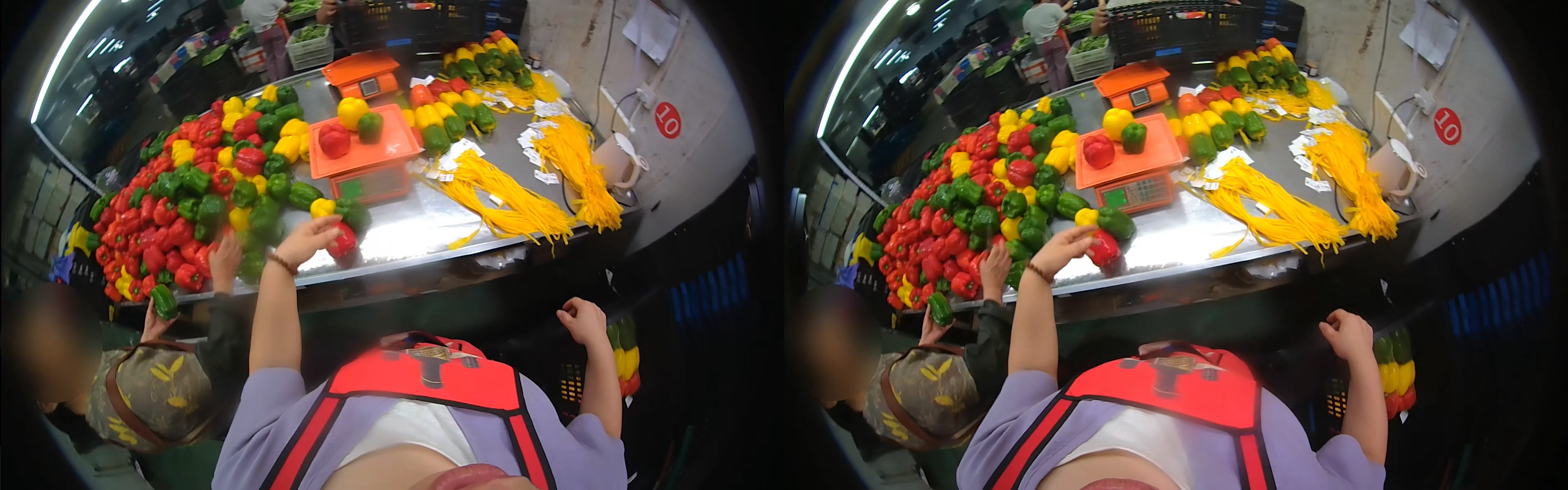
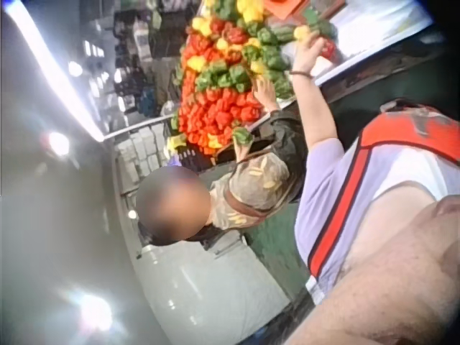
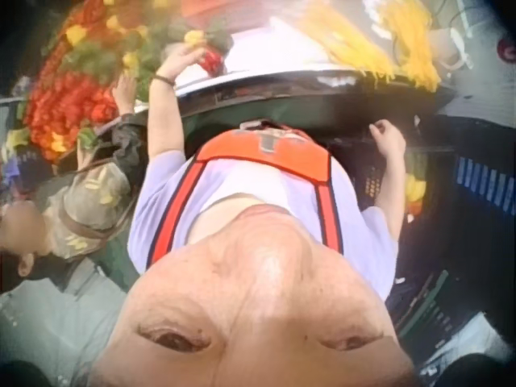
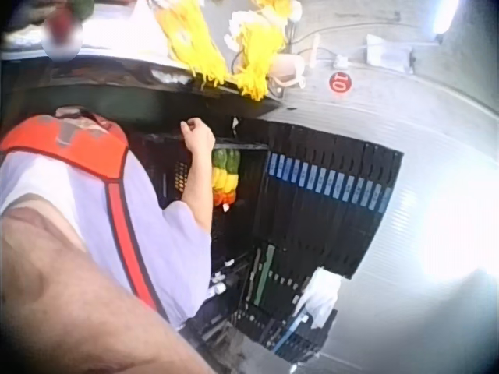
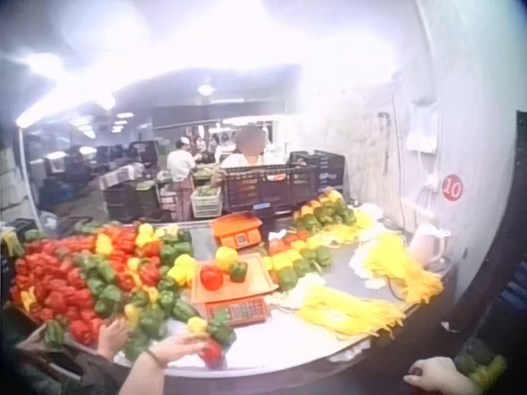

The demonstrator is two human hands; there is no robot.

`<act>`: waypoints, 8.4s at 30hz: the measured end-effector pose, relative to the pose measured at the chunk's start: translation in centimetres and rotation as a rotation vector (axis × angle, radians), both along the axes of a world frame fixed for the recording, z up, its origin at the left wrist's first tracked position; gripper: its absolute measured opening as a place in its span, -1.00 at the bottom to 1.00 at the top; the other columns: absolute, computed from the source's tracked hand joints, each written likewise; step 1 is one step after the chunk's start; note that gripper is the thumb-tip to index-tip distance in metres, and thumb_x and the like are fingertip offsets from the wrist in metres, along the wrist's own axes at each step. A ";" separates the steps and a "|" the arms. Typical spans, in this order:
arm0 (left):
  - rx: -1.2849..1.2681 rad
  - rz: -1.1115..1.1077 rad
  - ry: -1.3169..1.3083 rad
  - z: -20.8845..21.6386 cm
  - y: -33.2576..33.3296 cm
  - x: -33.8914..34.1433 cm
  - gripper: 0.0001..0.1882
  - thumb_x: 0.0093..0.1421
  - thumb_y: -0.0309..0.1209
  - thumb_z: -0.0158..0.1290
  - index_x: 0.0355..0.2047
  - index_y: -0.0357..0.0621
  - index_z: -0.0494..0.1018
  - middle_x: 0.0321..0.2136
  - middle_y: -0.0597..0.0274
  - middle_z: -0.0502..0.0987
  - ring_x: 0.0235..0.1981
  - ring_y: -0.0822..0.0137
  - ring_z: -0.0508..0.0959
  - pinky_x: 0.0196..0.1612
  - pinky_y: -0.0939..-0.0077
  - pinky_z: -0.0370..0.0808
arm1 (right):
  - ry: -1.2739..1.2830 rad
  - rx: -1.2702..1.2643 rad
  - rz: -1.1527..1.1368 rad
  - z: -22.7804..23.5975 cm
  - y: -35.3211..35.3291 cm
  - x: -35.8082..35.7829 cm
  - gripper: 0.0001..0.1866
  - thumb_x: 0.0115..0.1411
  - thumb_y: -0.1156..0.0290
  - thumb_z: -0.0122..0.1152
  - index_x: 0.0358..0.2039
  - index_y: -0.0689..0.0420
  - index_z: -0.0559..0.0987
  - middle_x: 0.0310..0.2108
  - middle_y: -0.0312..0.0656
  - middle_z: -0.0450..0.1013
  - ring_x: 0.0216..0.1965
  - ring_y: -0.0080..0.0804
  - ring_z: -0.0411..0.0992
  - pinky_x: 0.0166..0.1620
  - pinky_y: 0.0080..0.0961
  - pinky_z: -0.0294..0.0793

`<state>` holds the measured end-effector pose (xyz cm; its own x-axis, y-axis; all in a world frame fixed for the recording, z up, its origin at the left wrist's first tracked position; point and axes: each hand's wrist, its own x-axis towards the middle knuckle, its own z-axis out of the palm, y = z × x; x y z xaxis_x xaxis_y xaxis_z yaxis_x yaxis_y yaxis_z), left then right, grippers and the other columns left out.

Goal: The person selects red, yellow, and green bell peppers from a bulk pile and threads them onto yellow plastic skewers. They tie the skewers into small bundles and place the finished bundles into black crates. The person also moves a hand truck and handles a phone briefly.

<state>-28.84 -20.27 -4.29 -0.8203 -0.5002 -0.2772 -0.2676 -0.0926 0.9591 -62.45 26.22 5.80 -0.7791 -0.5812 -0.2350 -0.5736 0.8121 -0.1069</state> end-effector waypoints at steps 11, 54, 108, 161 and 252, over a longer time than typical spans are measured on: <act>0.193 0.176 -0.070 -7.2 2.4 5.0 -0.53 0.25 -0.29 0.03 0.15 -0.13 0.31 -0.17 0.25 0.54 -0.32 0.51 0.49 -0.26 0.69 0.38 | -0.085 -0.651 -0.140 -1.8 2.5 -2.0 -0.79 0.11 0.40 0.22 -0.25 0.20 0.55 -0.45 -0.23 0.51 -0.39 -0.48 0.48 -0.28 -0.55 0.44; 0.132 0.095 -0.083 -10.1 7.9 7.6 -0.48 0.22 -0.24 0.09 0.12 -0.23 0.32 -0.16 0.25 0.53 -0.27 0.50 0.51 -0.20 0.64 0.43 | -0.682 0.225 0.470 -31.2 -3.7 11.3 -0.52 0.19 -0.01 -0.14 -0.21 0.08 0.60 -0.18 -0.03 0.53 -0.13 -0.08 0.49 -0.11 -0.25 0.45; -0.157 -0.166 -0.519 -16.3 14.2 12.5 -0.48 0.14 -0.12 0.08 0.02 -0.19 0.43 -0.17 -0.01 0.57 -0.11 0.12 0.56 -0.04 0.38 0.45 | -0.887 0.135 0.568 -33.2 -14.4 12.4 -0.51 0.11 -0.05 0.01 -0.21 0.09 0.60 -0.17 -0.05 0.53 -0.09 -0.07 0.47 -0.07 -0.27 0.42; -0.293 0.416 2.114 23.9 39.7 -31.8 -0.71 0.14 -0.03 0.08 -0.21 0.18 0.54 -0.01 0.60 0.44 -0.11 0.49 0.44 -0.17 0.57 0.30 | -0.061 -0.028 -0.836 -2.8 41.2 12.5 -0.59 -0.01 0.37 0.28 -0.10 0.17 0.52 -0.45 -0.04 0.52 -0.38 -0.12 0.51 -0.27 -0.28 0.48; -0.140 0.121 -1.264 -12.2 35.4 13.0 -0.49 0.01 -0.09 0.14 -0.11 -0.18 0.48 -0.10 -0.06 0.52 -0.05 0.01 0.50 0.01 0.20 0.45 | -0.180 0.246 1.557 -13.4 -21.1 -0.8 -0.66 -0.01 0.20 0.28 -0.25 0.10 0.52 -0.33 -0.05 0.52 -0.26 -0.07 0.50 -0.20 -0.17 0.46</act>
